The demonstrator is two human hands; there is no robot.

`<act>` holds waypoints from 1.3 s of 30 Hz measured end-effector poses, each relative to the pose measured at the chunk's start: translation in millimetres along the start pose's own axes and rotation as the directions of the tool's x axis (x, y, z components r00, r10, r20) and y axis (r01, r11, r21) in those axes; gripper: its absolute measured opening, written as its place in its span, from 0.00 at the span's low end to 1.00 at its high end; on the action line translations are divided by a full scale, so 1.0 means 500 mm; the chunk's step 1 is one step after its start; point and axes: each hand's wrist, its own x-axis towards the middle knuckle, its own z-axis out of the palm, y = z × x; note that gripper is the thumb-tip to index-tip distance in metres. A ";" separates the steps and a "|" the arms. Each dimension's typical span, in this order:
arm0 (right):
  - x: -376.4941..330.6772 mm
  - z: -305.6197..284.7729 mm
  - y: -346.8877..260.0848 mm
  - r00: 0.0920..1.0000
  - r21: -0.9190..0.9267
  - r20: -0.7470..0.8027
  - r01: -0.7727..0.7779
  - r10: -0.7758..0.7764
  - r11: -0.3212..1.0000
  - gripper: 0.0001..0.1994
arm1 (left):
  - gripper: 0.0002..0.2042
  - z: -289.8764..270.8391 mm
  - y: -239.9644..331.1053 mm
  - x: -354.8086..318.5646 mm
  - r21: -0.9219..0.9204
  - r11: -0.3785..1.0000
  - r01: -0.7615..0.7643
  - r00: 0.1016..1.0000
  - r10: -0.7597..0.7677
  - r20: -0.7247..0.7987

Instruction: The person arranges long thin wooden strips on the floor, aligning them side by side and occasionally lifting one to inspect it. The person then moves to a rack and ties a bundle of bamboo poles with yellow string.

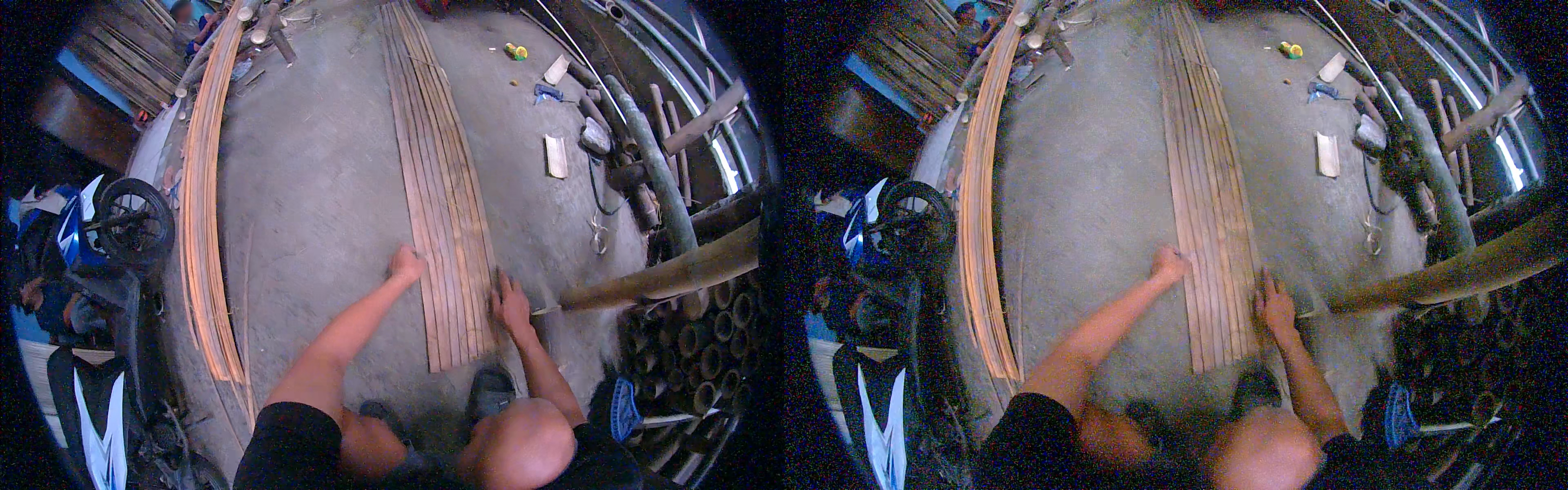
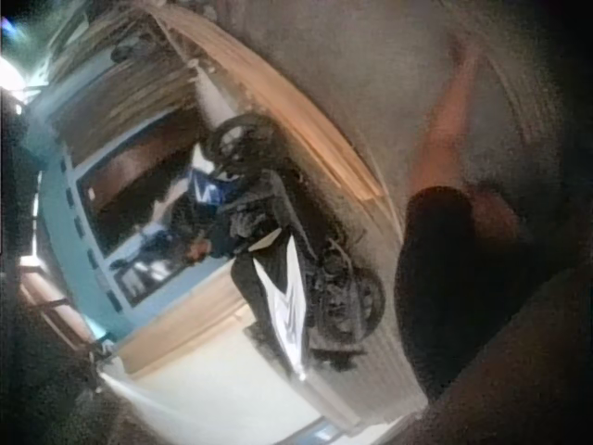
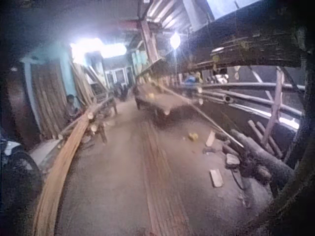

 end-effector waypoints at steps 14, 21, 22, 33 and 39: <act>-0.013 0.025 0.006 0.996 0.055 -0.073 0.055 -0.051 0.997 0.31 | 0.16 -0.045 0.006 -0.038 -0.773 0.627 -0.095 0.978 -0.088 -0.192; -0.010 0.033 0.025 0.993 -0.016 -0.094 0.065 -0.067 0.998 0.32 | 0.20 -0.014 0.038 -0.056 -0.727 0.671 0.146 0.986 -0.159 0.051; -0.009 0.031 0.020 0.990 -0.026 -0.110 0.080 -0.083 0.996 0.32 | 0.20 -0.011 0.043 -0.056 -0.713 0.692 0.115 0.987 -0.160 0.004; -0.019 0.027 0.027 0.996 0.029 -0.078 0.051 -0.048 0.998 0.32 | 0.26 0.050 -0.011 0.018 -0.533 0.833 0.150 0.988 -0.114 0.099; -0.012 0.009 -0.016 0.994 0.075 -0.069 0.093 -0.088 0.993 0.31 | 0.25 0.031 -0.068 0.058 -0.434 0.897 0.084 0.995 -0.097 -0.006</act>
